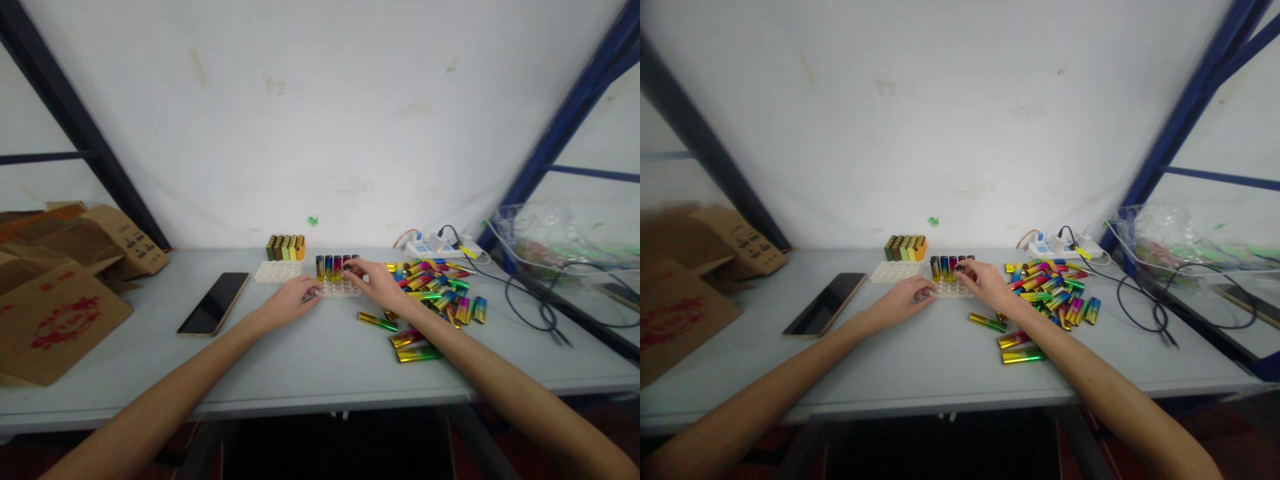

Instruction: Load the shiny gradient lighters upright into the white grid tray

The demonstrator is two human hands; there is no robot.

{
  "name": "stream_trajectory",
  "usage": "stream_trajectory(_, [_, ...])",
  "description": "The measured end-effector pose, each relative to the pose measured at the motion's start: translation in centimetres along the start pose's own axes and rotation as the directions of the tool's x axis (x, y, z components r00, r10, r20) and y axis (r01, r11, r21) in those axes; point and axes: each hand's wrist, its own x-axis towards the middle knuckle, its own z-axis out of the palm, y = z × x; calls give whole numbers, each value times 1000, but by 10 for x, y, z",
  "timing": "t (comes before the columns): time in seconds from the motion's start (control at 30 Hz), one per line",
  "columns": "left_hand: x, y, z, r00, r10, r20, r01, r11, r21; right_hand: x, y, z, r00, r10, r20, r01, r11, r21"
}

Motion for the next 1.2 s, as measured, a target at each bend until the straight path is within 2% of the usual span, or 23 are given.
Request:
stream_trajectory(0.23, [-1,1,0,1000,13,-7,-13,1000,-8,4,2,6,998,-53,36,57,989,-137])
stream_trajectory(0.37, [-2,1,1,1000,19,-15,-20,1000,-17,6,-2,8,993,-91,79,102,984,-145])
stream_trajectory(0.57, [-2,1,1,1000,18,-11,-18,1000,-20,10,-2,8,994,-57,96,72,985,-160])
stream_trajectory(0.77, [-1,3,1,1000,3,0,-3,1000,-11,29,6,0,968,-137,209,184,958,-222])
stream_trajectory(0.97, [-2,4,0,1000,6,-8,-6,1000,-17,43,5,-6,938,-105,329,203,938,-281])
stream_trajectory(1.2, [-2,2,0,1000,3,-4,-3,1000,-18,64,-10,-11,922,-29,387,163,934,-317])
